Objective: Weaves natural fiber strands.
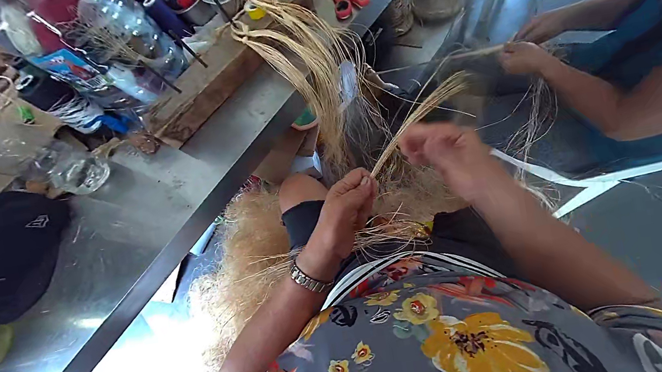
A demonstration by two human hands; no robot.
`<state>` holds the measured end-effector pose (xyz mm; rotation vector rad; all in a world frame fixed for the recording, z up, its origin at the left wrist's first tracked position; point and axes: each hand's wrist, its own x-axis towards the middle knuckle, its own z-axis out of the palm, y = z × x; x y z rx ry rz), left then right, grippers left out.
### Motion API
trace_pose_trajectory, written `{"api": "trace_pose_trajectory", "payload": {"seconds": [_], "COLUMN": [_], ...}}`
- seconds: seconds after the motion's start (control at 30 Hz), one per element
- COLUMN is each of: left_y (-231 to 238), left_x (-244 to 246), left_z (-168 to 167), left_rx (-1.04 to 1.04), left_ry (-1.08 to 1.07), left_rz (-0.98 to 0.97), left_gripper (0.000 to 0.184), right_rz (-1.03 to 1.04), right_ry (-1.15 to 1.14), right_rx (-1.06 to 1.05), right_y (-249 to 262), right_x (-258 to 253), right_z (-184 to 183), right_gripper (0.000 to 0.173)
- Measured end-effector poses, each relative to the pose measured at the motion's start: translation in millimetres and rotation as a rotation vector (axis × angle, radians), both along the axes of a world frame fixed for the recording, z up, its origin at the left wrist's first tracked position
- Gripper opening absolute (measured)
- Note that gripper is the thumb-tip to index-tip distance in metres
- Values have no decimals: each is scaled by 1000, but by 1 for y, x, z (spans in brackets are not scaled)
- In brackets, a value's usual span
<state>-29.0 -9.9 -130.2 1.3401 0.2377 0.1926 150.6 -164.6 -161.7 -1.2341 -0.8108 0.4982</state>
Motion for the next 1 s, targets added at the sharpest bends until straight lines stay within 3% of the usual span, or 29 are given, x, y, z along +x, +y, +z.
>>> {"api": "trace_pose_trajectory", "payload": {"seconds": [0.1, 0.3, 0.37, 0.47, 0.53, 0.6, 0.67, 0.73, 0.87, 1.0], "left_y": [-6, -17, -17, -8, 0, 4, 2, 4, 7, 26], "left_x": [8, 7, 6, -5, -8, -8, -8, -10, -24, -56], "left_z": [0, -12, -16, -1, 10, 17, 18, 15, 8, -2], "left_rx": [-59, -150, 60, 904, 1355, 1596, 1665, 1584, 1571, 1638], "left_ry": [13, 16, 38, 54, -140, -308, -351, -336, -251, -98], "left_rz": [58, 84, 85, 188, 313, 263, 90, 1, 36, 43], "left_gripper": [28, 28, 28, 27, 30, 32, 37, 40, 28, 23], "right_rz": [95, 39, 64, 145, 276, 397, 422, 405, 380, 271], "right_ry": [-156, 2, 85, 115, 134, 114, -64, -282, -549, -745], "right_rx": [53, 198, 176, 49, -72, -183, -253, -269, -294, -508], "right_y": [26, 41, 38, 30, 24, 18, 13, 10, 2, -21], "right_x": [-43, -66, -64, -49, -38, -42, -53, -55, -46, -36], "right_z": [-10, -9, -10, -7, 1, 14, 27, 33, 30, 21], "right_gripper": [31, 14, 14, 19, 20, 19, 17, 16, 22, 25]}}
